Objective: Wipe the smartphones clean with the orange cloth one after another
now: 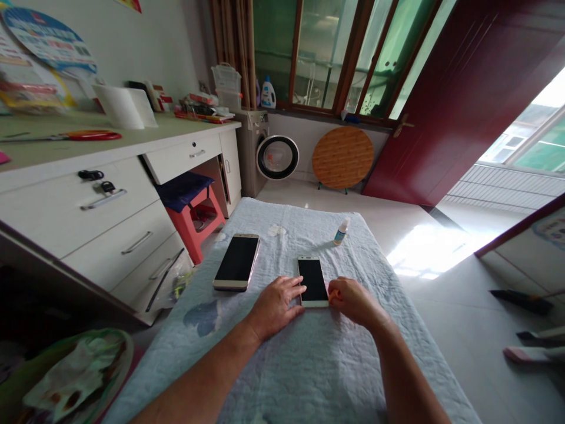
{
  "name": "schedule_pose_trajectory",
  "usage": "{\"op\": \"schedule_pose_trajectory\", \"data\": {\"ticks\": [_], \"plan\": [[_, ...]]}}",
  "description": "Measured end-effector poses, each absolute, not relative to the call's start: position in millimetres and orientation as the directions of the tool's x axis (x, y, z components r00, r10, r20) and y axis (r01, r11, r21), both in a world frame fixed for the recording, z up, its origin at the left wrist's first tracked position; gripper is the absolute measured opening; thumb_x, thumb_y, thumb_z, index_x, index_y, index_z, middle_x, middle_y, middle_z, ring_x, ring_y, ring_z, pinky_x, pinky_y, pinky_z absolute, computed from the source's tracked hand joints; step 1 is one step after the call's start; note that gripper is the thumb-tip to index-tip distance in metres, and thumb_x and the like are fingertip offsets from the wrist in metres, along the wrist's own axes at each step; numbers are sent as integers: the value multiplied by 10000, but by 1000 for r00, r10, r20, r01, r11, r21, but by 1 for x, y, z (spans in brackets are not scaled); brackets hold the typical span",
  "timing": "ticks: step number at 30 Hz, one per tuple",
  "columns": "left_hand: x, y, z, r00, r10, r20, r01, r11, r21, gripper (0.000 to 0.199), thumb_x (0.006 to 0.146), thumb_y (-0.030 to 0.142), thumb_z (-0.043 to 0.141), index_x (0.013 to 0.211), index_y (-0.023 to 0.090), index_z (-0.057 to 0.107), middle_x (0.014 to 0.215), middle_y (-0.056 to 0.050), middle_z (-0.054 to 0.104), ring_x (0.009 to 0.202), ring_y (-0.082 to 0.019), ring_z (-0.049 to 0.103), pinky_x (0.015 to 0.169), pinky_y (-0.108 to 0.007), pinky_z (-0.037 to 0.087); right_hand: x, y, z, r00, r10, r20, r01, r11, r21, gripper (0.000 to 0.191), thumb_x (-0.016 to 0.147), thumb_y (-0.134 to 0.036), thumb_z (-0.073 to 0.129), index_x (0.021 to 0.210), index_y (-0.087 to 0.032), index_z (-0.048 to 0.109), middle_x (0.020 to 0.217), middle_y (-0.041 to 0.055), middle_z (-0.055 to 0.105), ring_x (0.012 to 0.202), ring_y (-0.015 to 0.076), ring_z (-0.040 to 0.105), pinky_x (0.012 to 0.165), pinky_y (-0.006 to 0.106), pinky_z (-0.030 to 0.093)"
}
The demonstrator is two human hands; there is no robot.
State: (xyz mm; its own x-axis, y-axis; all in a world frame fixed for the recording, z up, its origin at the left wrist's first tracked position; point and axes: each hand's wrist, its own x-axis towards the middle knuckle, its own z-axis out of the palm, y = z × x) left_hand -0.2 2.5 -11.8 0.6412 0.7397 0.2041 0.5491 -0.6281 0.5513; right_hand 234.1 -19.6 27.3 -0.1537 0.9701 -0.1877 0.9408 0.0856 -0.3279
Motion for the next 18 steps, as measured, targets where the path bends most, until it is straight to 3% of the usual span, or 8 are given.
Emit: {"op": "schedule_pose_trajectory", "data": {"ticks": [13,18], "plan": [[2,4,-14,634,752,182,542,-599,589,442,783,221,710,1217,217,622,1378,-80,534,1275,-232,485,1098,-395,366,218,-1,-1,131,978,161,886,-42,-461,193,808,-259,502,806,-174,676,800,43,612,709,145,544,641,235,343],[2,4,-16,623,753,212,526,-604,599,438,782,215,695,1213,221,621,1369,-81,541,1265,-240,493,1090,-404,374,213,6,-12,253,942,220,839,-100,-535,310,821,-277,459,1062,-152,611,861,58,637,750,163,562,671,242,375]]}}
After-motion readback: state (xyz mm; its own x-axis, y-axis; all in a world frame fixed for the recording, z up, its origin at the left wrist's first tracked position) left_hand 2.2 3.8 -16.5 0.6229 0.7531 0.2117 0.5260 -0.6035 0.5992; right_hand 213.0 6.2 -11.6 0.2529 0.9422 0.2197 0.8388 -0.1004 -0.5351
